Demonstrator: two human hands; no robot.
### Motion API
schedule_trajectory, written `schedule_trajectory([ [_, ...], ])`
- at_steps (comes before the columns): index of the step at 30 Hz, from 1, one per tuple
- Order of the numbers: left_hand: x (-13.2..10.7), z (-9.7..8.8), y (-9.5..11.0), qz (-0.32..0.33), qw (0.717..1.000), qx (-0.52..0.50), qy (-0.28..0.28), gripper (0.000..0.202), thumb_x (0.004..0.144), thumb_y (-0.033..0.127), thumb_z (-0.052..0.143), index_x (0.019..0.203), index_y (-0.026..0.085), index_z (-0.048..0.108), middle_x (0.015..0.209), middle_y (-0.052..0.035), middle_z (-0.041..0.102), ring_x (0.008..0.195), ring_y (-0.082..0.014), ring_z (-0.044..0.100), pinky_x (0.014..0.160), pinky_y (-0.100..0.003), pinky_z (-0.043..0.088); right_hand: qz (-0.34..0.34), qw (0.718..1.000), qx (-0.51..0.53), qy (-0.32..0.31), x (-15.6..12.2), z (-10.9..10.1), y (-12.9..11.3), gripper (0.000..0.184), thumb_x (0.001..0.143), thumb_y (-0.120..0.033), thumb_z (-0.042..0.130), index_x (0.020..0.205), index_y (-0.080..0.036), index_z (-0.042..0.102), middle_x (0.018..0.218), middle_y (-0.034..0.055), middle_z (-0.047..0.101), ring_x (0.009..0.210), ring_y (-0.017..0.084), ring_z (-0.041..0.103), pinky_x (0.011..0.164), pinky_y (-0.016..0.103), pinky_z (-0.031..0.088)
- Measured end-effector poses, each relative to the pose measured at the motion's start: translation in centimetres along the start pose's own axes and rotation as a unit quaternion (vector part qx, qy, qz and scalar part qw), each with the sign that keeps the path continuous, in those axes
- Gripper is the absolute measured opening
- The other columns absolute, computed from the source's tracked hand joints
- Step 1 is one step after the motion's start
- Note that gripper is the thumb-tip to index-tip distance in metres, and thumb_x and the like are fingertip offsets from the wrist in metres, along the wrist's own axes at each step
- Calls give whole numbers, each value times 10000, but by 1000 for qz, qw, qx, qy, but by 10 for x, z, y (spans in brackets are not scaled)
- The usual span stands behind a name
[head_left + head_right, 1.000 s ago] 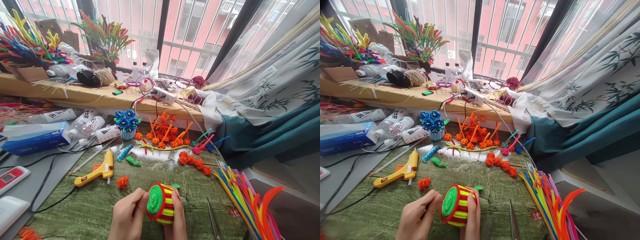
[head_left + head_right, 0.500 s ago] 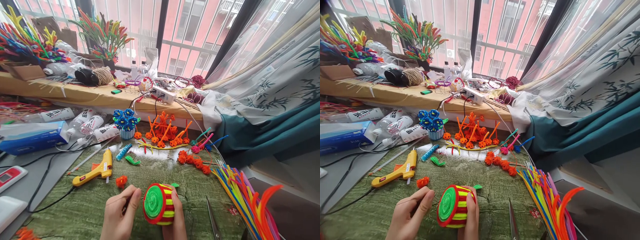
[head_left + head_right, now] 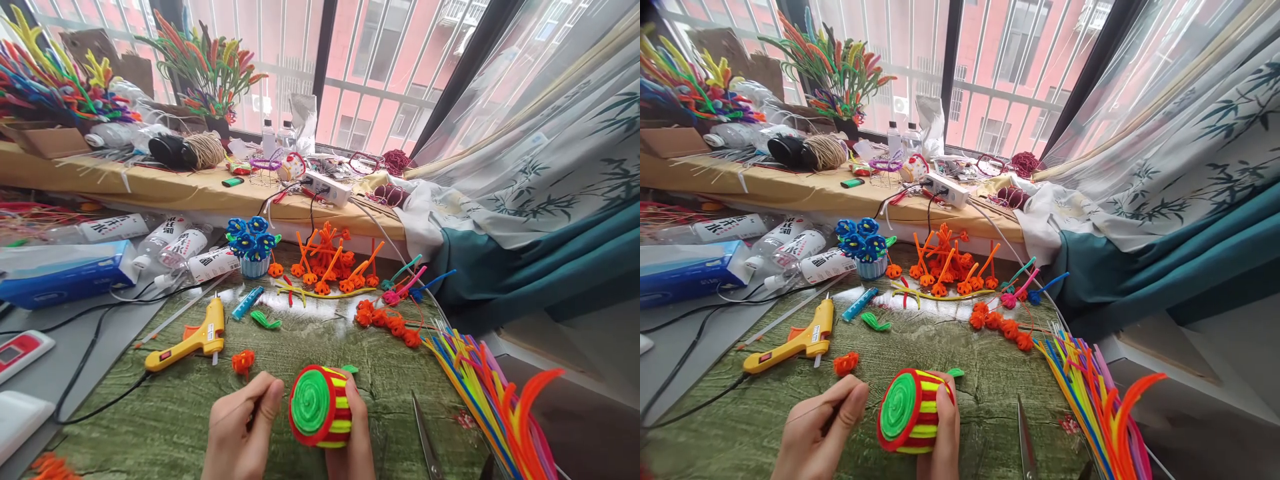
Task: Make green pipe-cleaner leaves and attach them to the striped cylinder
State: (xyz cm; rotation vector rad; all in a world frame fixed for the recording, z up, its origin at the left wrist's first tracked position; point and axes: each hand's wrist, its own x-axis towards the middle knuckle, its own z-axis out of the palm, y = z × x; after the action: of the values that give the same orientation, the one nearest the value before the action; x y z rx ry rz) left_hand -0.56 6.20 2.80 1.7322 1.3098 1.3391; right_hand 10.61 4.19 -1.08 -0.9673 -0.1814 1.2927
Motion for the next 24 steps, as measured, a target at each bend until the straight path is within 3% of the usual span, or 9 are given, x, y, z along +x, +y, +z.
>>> schedule_trajectory([
  [11, 4, -6, 0, 43, 998, 31, -19, 310, 904, 148, 522, 607, 206, 459, 540, 86, 381, 448, -70, 339, 446, -190, 291, -3, 1000, -6, -14, -4, 3, -3, 375, 782, -570, 704, 931, -227, 666, 838, -18, 766, 711, 165, 674, 619, 229, 509],
  [16, 2, -7, -3, 14, 999, 40, -9, 305, 924, 187, 516, 622, 204, 476, 562, 79, 379, 474, -81, 347, 471, -196, 314, 1, 1000, -7, 2, -3, 2, -3, 384, 795, -569, 698, 978, -232, 670, 882, -22, 777, 739, 160, 687, 668, 230, 523],
  [24, 5, -10, -8, -58, 993, 27, -100, 329, 915, 379, 581, 644, 194, 596, 527, 62, 508, 454, -94, 425, 437, -188, 336, 3, 1000, -17, 19, 1, -3, -4, 461, 802, -591, 682, 1072, -220, 638, 921, 6, 783, 802, 191, 715, 701, 266, 562],
])
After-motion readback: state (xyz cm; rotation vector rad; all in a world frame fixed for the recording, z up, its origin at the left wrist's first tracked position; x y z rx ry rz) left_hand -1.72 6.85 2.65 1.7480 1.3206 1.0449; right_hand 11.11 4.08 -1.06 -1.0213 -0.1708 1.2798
